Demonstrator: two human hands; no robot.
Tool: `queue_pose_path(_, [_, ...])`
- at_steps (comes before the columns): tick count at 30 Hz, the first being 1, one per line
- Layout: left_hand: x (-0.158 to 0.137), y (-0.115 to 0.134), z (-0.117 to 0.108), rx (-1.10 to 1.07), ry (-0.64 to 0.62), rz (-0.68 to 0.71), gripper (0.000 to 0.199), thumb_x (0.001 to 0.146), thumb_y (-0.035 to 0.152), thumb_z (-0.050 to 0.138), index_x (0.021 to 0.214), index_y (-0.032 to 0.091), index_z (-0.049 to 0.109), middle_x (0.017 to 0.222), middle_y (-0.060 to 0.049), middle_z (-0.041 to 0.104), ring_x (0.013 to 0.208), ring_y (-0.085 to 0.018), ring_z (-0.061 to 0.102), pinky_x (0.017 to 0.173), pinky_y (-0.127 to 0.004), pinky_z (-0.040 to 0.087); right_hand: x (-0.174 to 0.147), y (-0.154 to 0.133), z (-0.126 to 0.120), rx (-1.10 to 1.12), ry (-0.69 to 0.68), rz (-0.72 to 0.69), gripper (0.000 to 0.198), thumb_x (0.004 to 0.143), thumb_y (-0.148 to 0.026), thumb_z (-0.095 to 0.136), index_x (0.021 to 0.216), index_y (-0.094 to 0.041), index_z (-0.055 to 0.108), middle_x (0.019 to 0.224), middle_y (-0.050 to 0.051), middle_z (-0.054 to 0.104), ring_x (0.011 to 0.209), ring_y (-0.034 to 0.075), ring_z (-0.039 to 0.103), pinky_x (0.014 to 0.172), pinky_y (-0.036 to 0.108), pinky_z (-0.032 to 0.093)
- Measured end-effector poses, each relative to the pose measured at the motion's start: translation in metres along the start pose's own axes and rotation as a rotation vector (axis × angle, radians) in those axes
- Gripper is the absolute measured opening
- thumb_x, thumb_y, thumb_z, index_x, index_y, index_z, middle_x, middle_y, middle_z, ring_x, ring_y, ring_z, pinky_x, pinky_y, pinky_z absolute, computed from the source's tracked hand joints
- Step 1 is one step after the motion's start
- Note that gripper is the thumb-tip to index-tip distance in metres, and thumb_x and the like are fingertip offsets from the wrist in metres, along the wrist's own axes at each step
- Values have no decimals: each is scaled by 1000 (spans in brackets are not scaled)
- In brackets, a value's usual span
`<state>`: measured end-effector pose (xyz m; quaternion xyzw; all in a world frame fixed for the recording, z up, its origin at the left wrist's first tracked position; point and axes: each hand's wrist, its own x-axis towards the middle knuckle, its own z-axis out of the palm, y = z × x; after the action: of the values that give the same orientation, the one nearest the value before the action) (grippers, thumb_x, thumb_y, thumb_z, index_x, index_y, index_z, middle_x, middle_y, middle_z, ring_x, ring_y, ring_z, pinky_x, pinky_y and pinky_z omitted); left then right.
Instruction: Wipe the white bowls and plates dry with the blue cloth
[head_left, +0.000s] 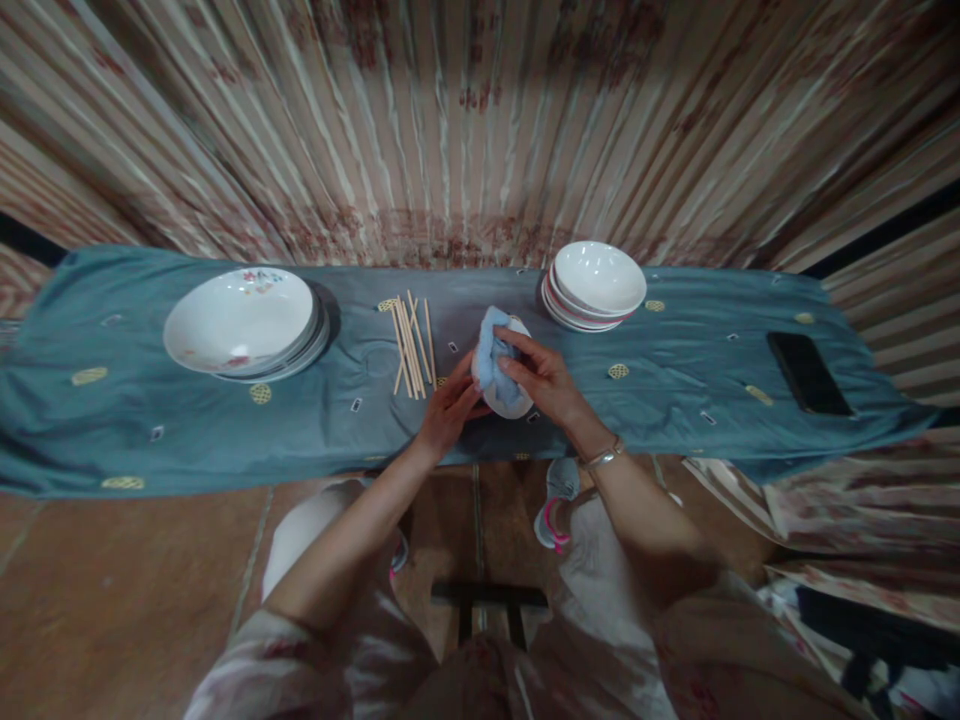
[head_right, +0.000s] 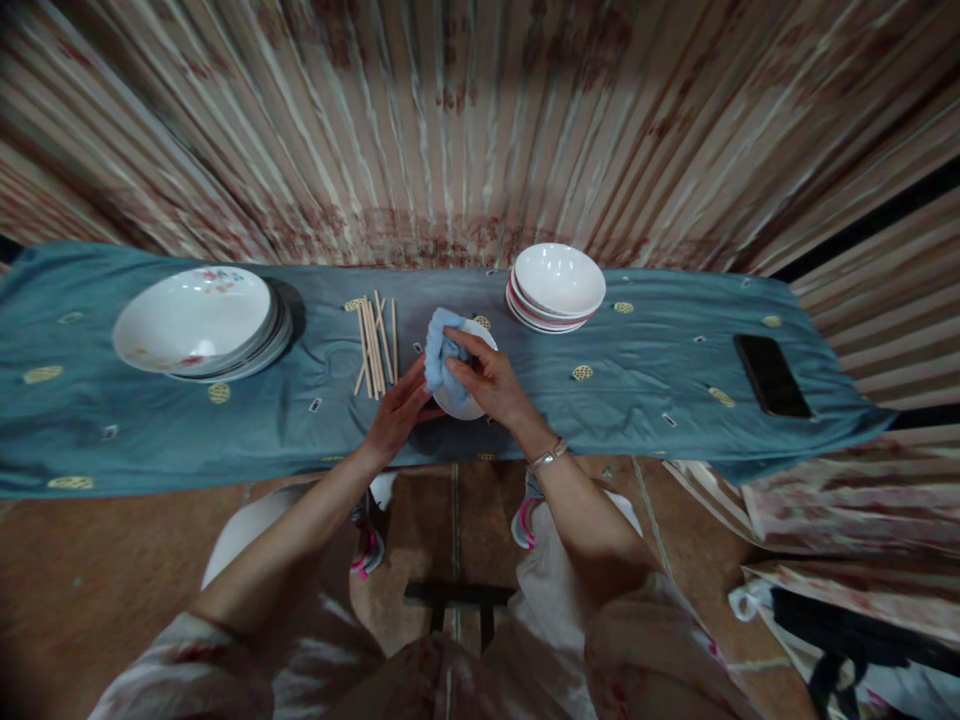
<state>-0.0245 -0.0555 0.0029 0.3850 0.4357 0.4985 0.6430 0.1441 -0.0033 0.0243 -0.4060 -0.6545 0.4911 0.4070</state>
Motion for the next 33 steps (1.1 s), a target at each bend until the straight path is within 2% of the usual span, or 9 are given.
queue_pose_path(5, [0, 0, 0, 4, -9, 5, 85, 76, 59, 77, 149, 25, 52, 119, -9, 74, 112, -31, 68, 89, -45, 62, 3, 12, -7, -152, 39, -64, 64, 93, -58, 59, 146, -22, 55, 151, 11, 54, 138, 26, 51, 116, 42, 42])
queue_pose_path(11, [-1, 1, 0, -2, -18, -1, 87, 74, 59, 79, 150, 26, 51, 123, -9, 73, 113, -31, 67, 91, -46, 61, 5, 27, -19, -461, 60, -125, 56, 96, -42, 56, 146, -18, 54, 153, 15, 51, 144, 28, 43, 123, 47, 31])
queue_pose_path(18, [1, -1, 0, -6, 9, 1, 86, 73, 59, 80, 147, 26, 54, 114, -7, 75, 107, -28, 68, 89, -45, 62, -2, 31, -12, -784, 24, -136, 54, 95, -22, 46, 147, -10, 48, 158, 22, 41, 149, 32, 37, 122, 54, 31])
queue_pose_path(22, [1, -1, 0, -1, 23, 0, 84, 73, 58, 80, 146, 26, 55, 108, -6, 75, 104, -26, 68, 88, -44, 62, -7, 24, -8, -969, -3, -96, 50, 94, -16, 44, 141, -4, 52, 154, 27, 45, 144, 36, 42, 120, 58, 32])
queue_pose_path(25, [0, -1, 0, 0, 30, 2, 84, 73, 58, 80, 146, 25, 56, 103, -5, 74, 101, -25, 68, 87, -43, 62, -10, 18, -9, -1068, -52, -101, 44, 95, -14, 43, 134, -5, 58, 148, 26, 52, 139, 36, 47, 118, 57, 35])
queue_pose_path(33, [2, -2, 1, 11, 42, 17, 83, 73, 58, 80, 145, 25, 56, 98, -4, 73, 97, -24, 67, 84, -40, 62, -13, 0, -10, -1207, -204, -25, 34, 96, -10, 42, 113, -7, 71, 131, 24, 65, 120, 31, 61, 108, 44, 44])
